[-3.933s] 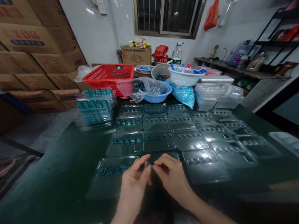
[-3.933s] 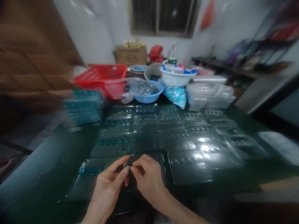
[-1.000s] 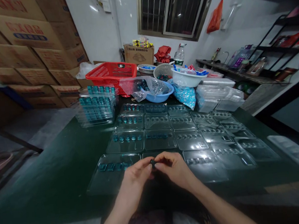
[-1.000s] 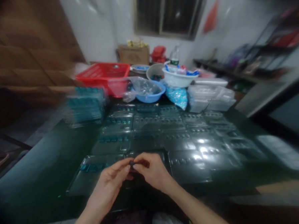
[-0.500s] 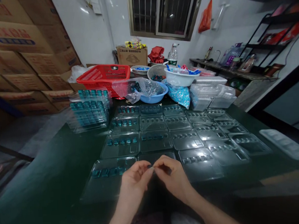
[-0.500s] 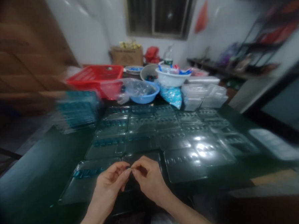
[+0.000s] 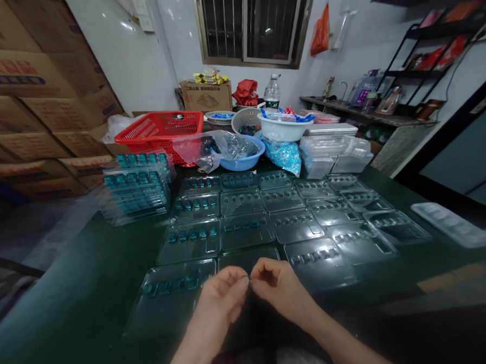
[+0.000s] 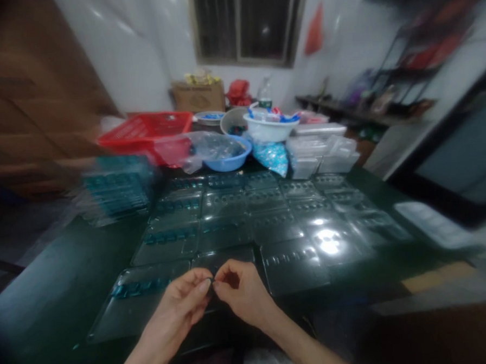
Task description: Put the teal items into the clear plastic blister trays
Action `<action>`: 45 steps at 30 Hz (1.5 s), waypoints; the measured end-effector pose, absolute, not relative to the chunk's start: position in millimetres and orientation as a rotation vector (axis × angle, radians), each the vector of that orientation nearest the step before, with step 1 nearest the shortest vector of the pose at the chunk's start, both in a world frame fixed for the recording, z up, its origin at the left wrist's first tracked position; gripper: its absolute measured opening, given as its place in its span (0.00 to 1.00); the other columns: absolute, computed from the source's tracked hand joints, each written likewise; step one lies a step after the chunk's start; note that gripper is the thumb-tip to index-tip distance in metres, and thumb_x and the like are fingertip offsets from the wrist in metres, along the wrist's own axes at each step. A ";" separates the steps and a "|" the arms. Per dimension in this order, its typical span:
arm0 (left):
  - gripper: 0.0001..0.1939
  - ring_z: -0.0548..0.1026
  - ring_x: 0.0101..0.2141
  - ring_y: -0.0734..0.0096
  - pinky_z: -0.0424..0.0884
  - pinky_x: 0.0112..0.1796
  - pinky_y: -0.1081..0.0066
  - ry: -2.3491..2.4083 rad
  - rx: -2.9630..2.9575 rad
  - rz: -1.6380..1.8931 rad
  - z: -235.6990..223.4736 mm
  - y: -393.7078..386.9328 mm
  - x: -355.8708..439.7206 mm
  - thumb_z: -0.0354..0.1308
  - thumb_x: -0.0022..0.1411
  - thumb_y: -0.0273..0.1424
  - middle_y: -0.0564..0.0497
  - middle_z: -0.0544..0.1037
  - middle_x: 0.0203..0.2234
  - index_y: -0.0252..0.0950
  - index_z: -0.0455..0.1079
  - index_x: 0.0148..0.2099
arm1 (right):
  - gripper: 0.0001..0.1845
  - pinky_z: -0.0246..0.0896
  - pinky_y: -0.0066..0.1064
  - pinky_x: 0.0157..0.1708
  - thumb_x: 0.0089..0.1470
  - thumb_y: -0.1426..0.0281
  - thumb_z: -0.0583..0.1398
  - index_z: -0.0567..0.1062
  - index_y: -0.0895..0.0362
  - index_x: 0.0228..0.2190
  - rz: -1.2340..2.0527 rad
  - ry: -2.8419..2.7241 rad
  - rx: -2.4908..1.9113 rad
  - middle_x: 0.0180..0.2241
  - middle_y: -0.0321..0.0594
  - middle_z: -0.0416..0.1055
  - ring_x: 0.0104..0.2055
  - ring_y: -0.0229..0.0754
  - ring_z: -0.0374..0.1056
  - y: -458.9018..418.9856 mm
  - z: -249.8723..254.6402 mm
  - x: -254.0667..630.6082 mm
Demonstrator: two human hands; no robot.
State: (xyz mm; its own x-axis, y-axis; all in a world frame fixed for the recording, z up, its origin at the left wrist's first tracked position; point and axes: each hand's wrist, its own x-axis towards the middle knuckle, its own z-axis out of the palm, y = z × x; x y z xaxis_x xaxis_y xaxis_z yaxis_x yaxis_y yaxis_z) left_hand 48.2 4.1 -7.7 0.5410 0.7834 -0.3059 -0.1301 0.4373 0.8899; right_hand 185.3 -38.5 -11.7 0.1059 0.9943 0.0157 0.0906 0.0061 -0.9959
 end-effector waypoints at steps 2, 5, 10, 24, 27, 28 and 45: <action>0.06 0.55 0.15 0.85 0.44 0.14 0.81 0.729 0.770 0.609 -12.2 4.6 47.0 0.57 0.51 0.31 0.59 0.58 0.14 0.34 0.66 0.32 | 0.03 0.49 0.21 0.20 0.45 0.75 0.55 0.67 0.59 0.21 1.100 -1.187 -1.313 0.19 0.30 0.60 0.21 0.30 0.55 -39.0 -10.3 183.9; 0.06 0.59 0.17 0.83 0.41 0.14 0.81 0.718 0.611 0.599 -18.9 3.2 47.0 0.57 0.50 0.31 0.58 0.58 0.15 0.35 0.64 0.31 | 0.03 0.51 0.22 0.22 0.45 0.75 0.54 0.66 0.60 0.21 1.117 -1.159 -1.301 0.20 0.31 0.61 0.22 0.31 0.56 -38.2 -9.6 181.7; 0.08 0.61 0.18 0.82 0.40 0.14 0.81 0.803 0.574 0.604 -19.9 -1.6 51.1 0.57 0.51 0.32 0.56 0.61 0.18 0.35 0.61 0.28 | 0.04 0.51 0.22 0.22 0.44 0.75 0.54 0.66 0.60 0.21 1.136 -1.126 -1.296 0.19 0.31 0.59 0.22 0.30 0.55 -35.0 -9.4 181.5; 0.09 0.61 0.17 0.83 0.43 0.13 0.81 0.803 0.514 0.568 -4.0 12.5 57.1 0.57 0.51 0.34 0.55 0.63 0.18 0.32 0.66 0.30 | 0.09 0.50 0.22 0.18 0.45 0.69 0.57 0.69 0.56 0.33 1.080 -1.011 -1.247 0.22 0.31 0.59 0.20 0.29 0.53 -40.8 -13.4 195.3; 0.08 0.62 0.18 0.82 0.44 0.13 0.81 0.818 0.518 0.573 -2.2 16.0 62.7 0.57 0.50 0.33 0.55 0.64 0.19 0.32 0.66 0.31 | 0.15 0.55 0.24 0.24 0.44 0.72 0.58 0.70 0.52 0.38 0.776 -1.288 -1.332 0.31 0.35 0.63 0.26 0.32 0.59 -42.1 -5.3 197.7; 0.08 0.62 0.18 0.82 0.45 0.13 0.81 0.823 0.521 0.566 -2.6 16.2 64.7 0.58 0.50 0.33 0.55 0.64 0.19 0.32 0.66 0.31 | 0.13 0.56 0.24 0.25 0.45 0.73 0.58 0.71 0.53 0.37 0.734 -1.370 -1.345 0.31 0.35 0.64 0.27 0.33 0.60 -42.6 -4.1 197.7; 0.12 0.68 0.24 0.76 0.55 0.18 0.78 0.872 0.591 0.586 -6.6 21.8 63.2 0.57 0.49 0.32 0.49 0.70 0.29 0.33 0.70 0.38 | 0.12 0.55 0.28 0.34 0.47 0.75 0.54 0.73 0.57 0.35 0.205 -1.695 -1.875 0.33 0.39 0.69 0.33 0.38 0.64 58.4 -32.4 288.8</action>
